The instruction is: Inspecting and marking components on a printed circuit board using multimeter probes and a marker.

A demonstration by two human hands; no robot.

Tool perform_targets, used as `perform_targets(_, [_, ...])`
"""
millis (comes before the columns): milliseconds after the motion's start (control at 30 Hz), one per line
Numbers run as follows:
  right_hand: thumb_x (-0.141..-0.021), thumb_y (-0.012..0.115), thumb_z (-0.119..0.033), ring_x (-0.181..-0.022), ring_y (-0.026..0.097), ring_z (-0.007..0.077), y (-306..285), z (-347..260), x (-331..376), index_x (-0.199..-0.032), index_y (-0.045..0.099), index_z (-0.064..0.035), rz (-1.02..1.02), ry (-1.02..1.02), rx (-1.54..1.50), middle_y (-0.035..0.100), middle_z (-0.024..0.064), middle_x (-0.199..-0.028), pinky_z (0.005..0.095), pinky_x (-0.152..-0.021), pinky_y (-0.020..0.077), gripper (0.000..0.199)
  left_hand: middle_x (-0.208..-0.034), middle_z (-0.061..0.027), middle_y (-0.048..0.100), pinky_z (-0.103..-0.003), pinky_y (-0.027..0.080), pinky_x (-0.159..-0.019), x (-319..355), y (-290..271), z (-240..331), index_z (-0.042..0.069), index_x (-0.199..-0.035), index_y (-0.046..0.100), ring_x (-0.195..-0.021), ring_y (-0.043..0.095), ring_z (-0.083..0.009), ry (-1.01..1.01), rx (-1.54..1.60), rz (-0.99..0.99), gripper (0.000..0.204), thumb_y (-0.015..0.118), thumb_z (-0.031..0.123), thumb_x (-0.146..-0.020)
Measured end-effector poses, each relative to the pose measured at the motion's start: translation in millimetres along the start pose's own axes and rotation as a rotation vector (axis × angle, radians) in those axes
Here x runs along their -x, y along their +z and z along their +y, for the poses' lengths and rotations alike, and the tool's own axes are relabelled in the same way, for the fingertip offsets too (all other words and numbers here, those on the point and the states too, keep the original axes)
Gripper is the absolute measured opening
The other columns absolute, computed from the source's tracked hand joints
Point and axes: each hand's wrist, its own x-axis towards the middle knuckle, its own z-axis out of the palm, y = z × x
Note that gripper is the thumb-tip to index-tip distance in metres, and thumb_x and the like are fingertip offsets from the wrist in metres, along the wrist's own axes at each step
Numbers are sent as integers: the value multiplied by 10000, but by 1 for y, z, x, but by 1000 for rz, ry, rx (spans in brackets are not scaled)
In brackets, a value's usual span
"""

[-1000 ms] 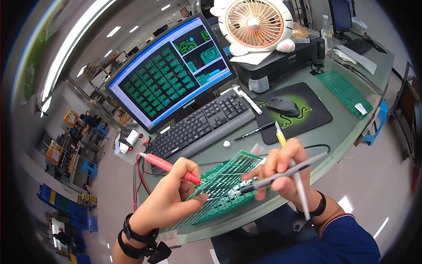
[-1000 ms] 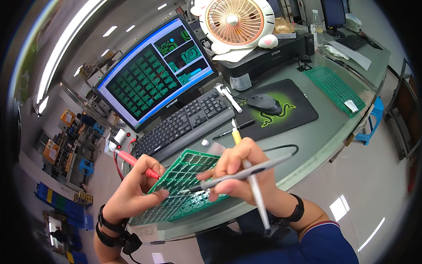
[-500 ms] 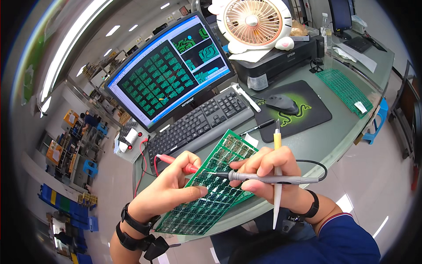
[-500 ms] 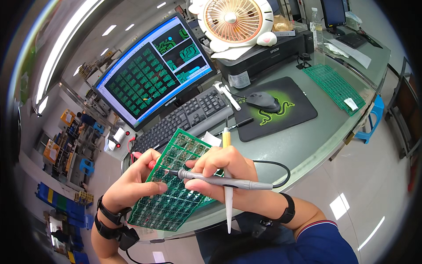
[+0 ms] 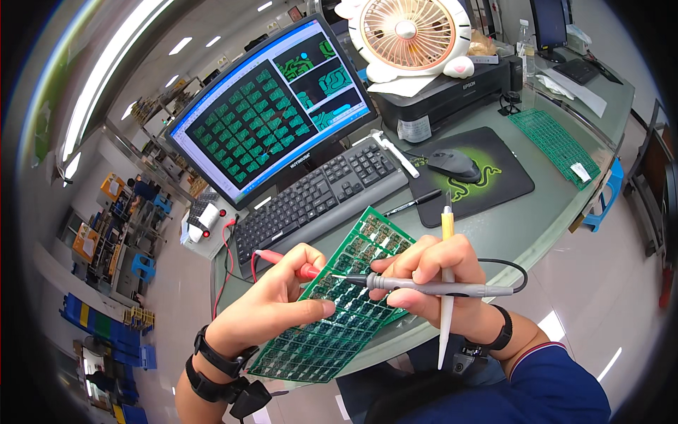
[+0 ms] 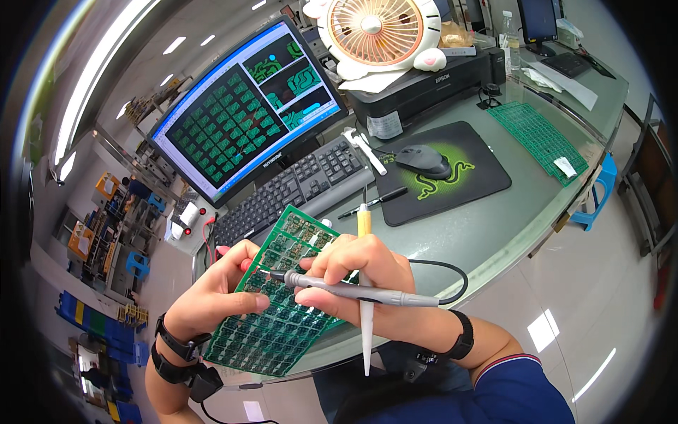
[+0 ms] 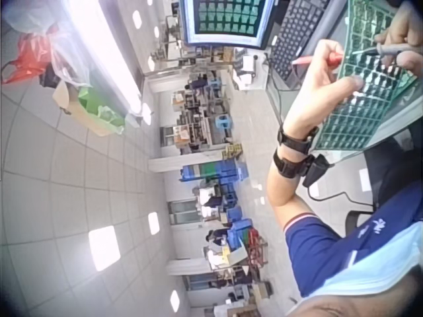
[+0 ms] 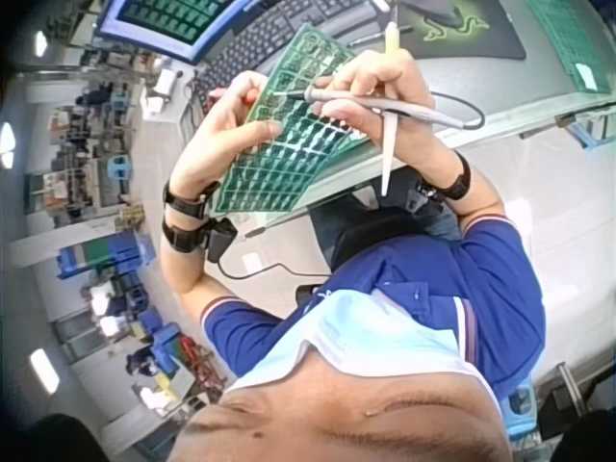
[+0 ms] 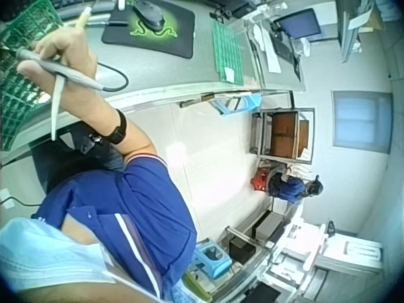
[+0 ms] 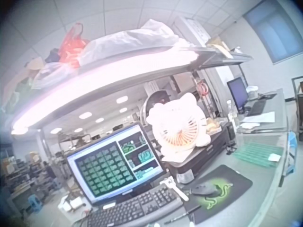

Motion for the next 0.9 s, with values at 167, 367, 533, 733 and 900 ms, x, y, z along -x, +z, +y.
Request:
perform_targets(167, [-855,711,-72,-819,697,255,2,-1,1,-990,394,-89,7,12,1,644,161,-828,434,-859,557,345,-998,15,328,-194,335,-735,1,-1,-2,91,-1061,413,-894,369,-36,-22,19,12,403,705,5,-795])
perform_targets(367, [-848,720,-73,-826,701,254,2,-1,1,-980,407,-91,-16,20,26,660,161,-836,431,-867,552,341,-991,18,322,-188,333,-742,0,-1,-2,90,-1055,418,-900,360,-35,-36,19,1,400,709,11,-792])
perform_targets(533, [-842,730,-81,-824,705,249,3,-1,1,-976,420,-110,-35,25,17,668,143,-844,435,-879,544,339,-988,21,321,-194,346,-732,-1,0,-1,90,-1046,417,-885,370,-37,-32,18,-8,395,709,11,-793])
perform_targets(733, [-754,821,-120,-714,662,194,13,7,4,-951,515,-85,109,-33,2,667,47,-803,375,-782,569,365,-987,23,323,-195,352,-737,-1,-1,-3,92,-1044,416,-889,378,-38,-29,12,-3,390,701,-1,-794])
perform_targets(900, [-751,824,-123,-701,656,184,14,10,4,-948,514,-86,100,-37,41,663,33,-801,368,-780,570,370,-987,23,327,-196,356,-737,-5,-4,-6,90,-1043,416,-891,382,-39,-28,16,-4,390,699,-8,-793])
